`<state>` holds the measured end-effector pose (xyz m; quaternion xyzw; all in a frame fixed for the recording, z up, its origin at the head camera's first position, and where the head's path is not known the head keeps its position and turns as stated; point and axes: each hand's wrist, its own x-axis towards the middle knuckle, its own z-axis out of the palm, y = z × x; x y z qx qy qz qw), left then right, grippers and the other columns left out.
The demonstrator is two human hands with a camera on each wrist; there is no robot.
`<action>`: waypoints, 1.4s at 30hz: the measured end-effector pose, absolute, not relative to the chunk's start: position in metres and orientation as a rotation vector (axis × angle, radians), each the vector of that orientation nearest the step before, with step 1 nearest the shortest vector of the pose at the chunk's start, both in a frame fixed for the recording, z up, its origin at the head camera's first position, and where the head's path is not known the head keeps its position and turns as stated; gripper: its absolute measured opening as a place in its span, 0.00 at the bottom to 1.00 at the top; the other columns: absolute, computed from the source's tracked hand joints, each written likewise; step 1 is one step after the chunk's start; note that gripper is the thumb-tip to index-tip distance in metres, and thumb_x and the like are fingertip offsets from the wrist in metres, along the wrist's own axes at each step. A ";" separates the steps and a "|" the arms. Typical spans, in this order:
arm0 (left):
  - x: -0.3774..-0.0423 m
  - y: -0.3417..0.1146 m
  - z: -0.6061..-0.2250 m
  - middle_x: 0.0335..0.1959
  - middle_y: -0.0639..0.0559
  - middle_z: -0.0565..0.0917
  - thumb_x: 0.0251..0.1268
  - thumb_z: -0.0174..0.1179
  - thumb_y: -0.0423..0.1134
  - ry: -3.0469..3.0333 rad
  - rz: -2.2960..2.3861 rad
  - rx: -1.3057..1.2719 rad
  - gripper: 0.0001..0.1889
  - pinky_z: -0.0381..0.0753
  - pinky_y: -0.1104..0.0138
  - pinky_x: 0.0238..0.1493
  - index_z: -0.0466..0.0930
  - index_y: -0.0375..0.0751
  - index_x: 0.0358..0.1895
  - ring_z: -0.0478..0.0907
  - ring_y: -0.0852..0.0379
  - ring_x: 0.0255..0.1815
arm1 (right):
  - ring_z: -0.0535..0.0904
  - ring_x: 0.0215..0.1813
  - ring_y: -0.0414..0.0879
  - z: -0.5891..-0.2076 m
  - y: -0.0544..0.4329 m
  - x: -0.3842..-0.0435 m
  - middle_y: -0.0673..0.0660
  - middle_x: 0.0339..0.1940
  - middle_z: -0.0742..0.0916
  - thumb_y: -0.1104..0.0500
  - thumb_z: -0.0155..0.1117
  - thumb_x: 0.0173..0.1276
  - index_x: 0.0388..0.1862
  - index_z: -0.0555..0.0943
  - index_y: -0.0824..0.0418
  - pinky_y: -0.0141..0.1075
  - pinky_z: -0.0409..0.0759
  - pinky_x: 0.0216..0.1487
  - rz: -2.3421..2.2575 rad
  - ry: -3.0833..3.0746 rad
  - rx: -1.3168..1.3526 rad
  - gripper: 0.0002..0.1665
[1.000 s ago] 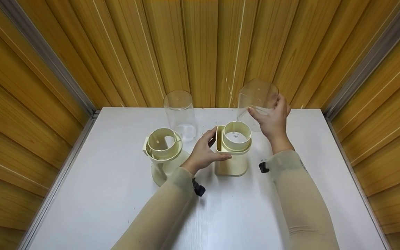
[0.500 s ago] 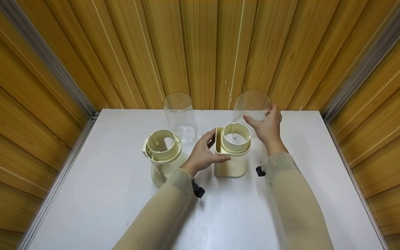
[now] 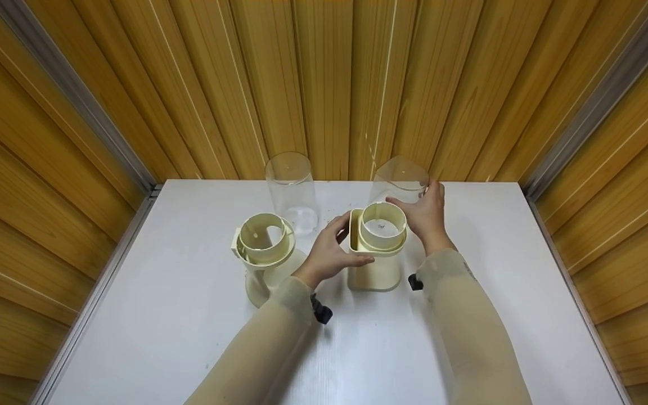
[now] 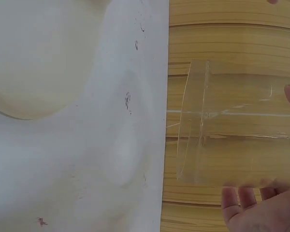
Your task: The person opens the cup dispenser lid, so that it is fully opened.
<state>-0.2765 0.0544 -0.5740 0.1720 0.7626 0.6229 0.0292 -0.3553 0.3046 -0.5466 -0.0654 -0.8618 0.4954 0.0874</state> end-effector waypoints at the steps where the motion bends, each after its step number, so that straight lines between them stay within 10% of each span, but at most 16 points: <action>1: -0.277 0.054 -0.574 0.74 0.54 0.81 0.45 0.94 0.43 2.353 1.923 0.543 0.62 0.70 0.72 0.88 0.69 0.42 0.88 0.76 0.63 0.80 | 0.69 0.65 0.52 -0.548 0.304 -0.356 0.60 0.66 0.71 0.42 0.89 0.63 0.76 0.65 0.64 0.37 0.71 0.63 1.472 -2.556 -0.193 0.56; 31: -0.278 0.057 -0.575 0.74 0.54 0.81 0.45 0.94 0.41 2.337 1.940 0.581 0.61 0.69 0.71 0.89 0.70 0.44 0.87 0.76 0.62 0.81 | 0.68 0.78 0.67 -0.574 0.300 -0.359 0.76 0.84 0.65 0.62 0.56 0.82 0.89 0.57 0.72 0.60 0.69 0.88 1.534 -2.691 -0.149 0.41; 42: -0.278 0.054 -0.576 0.74 0.53 0.80 0.45 0.94 0.41 2.341 1.942 0.559 0.61 0.69 0.70 0.89 0.70 0.44 0.87 0.76 0.60 0.81 | 0.66 0.79 0.67 -0.595 0.294 -0.345 0.76 0.80 0.68 0.62 0.72 0.74 0.84 0.61 0.73 0.59 0.64 0.89 1.502 -2.557 0.042 0.47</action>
